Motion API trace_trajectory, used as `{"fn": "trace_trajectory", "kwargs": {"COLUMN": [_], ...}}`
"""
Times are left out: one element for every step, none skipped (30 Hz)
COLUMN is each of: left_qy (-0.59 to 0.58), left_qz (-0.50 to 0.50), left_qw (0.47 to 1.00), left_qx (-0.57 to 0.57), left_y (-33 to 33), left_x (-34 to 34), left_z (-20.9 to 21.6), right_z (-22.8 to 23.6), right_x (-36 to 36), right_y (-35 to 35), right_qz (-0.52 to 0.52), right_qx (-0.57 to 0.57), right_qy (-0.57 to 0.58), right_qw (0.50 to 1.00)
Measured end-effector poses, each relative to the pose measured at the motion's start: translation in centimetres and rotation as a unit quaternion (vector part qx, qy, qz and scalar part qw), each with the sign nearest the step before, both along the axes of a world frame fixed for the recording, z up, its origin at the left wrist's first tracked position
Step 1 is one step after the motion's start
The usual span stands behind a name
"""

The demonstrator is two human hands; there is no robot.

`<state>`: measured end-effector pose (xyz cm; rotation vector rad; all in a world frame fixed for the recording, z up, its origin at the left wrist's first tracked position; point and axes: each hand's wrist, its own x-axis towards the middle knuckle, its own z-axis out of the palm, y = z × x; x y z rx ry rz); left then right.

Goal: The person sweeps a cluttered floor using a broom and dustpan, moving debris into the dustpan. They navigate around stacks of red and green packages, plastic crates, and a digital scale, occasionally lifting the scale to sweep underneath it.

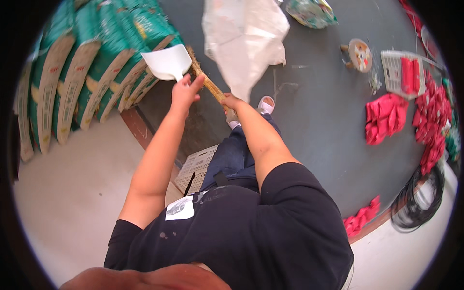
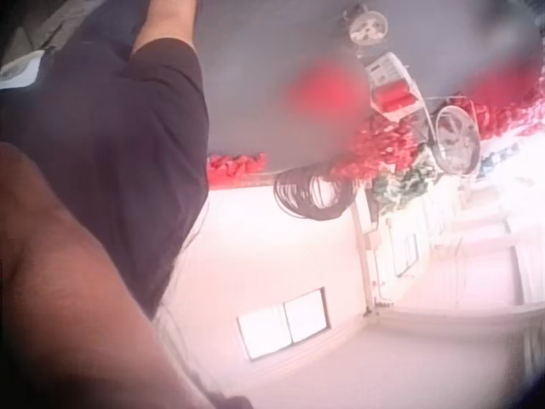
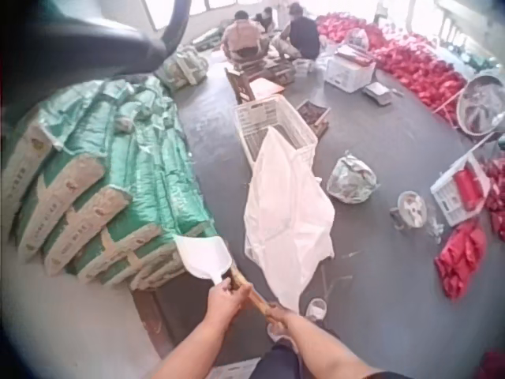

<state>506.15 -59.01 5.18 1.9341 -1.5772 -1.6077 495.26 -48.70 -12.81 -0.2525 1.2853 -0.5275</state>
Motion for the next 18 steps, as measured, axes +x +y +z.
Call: {"fn": "trace_trajectory", "kwargs": {"left_qy": [-0.084, -0.123, -0.169, -0.210, -0.257, -0.267, -0.281, -0.295, -0.312, -0.302, -0.278, -0.269, -0.261, -0.249, -0.256, -0.262, -0.260, -0.214], "left_qz": [-0.054, -0.079, -0.118, -0.134, -0.142, -0.140, -0.138, -0.134, -0.125, -0.122, -0.131, -0.133, -0.134, -0.132, -0.131, -0.130, -0.116, -0.054], "left_qw": [0.995, 0.988, 0.976, 0.965, 0.953, 0.952, 0.949, 0.946, 0.941, 0.945, 0.952, 0.954, 0.956, 0.959, 0.957, 0.955, 0.956, 0.971], "left_qx": [-0.027, -0.048, -0.074, -0.078, -0.081, -0.048, -0.026, -0.004, 0.022, 0.036, -0.010, -0.006, -0.001, 0.006, 0.031, 0.056, 0.066, 0.086], "left_y": [-1.2, -1.7, -1.7, -1.6, -1.9, -2.3, -2.7, -3.3, -3.7, -3.9, -4.2, -5.2, -6.2, -6.7, -7.7, -8.8, -9.7, -9.5], "left_x": [-2.4, -5.6, -9.1, -11.6, -13.1, -14.9, -16.6, -17.7, -18.7, -20.5, -21.7, -22.6, -23.3, -24.4, -24.9, -25.5, -25.3, -25.6], "left_z": [-1.2, -1.4, -0.4, -1.3, -2.4, -2.3, -3.0, -4.3, -5.2, -4.9, -6.0, -6.8, -7.6, -7.7, -8.3, -8.8, -10.2, -9.7], "right_z": [0.3, -1.5, -4.0, -5.2, -2.7, -2.3, -1.9, -1.2, 2.1, 3.6, 4.0, 5.6, 7.3, 7.8, 7.9, 8.0, 8.1, 8.2], "right_x": [-1.4, -3.3, -5.7, -8.7, -11.3, -14.6, -17.6, -21.3, -23.8, -26.5, -28.8, -30.4, -32.0, -33.4, -34.5, -35.4, -36.0, -36.5], "right_y": [0.2, 1.8, 4.0, 6.4, 8.1, 11.0, 13.8, 15.5, 16.7, 17.9, 19.6, 19.6, 19.5, 20.0, 20.2, 20.2, 20.0, 20.3], "right_qz": [0.023, -0.024, -0.073, -0.072, -0.076, -0.107, -0.137, -0.014, -0.122, -0.146, -0.149, -0.137, -0.123, -0.115, -0.102, -0.089, -0.078, -0.071], "right_qx": [0.016, 0.034, 0.050, 0.035, 0.042, 0.066, 0.086, 0.090, 0.108, 0.141, 0.145, 0.160, 0.174, 0.175, 0.173, 0.172, 0.165, 0.164], "right_qy": [0.015, -0.005, -0.023, -0.051, -0.004, 0.013, 0.030, 0.097, 0.046, 0.069, 0.088, 0.111, 0.134, 0.146, 0.155, 0.163, 0.167, 0.171], "right_qw": [1.000, 0.999, 0.996, 0.995, 0.996, 0.992, 0.986, 0.991, 0.985, 0.977, 0.974, 0.971, 0.968, 0.967, 0.967, 0.968, 0.969, 0.969]}}
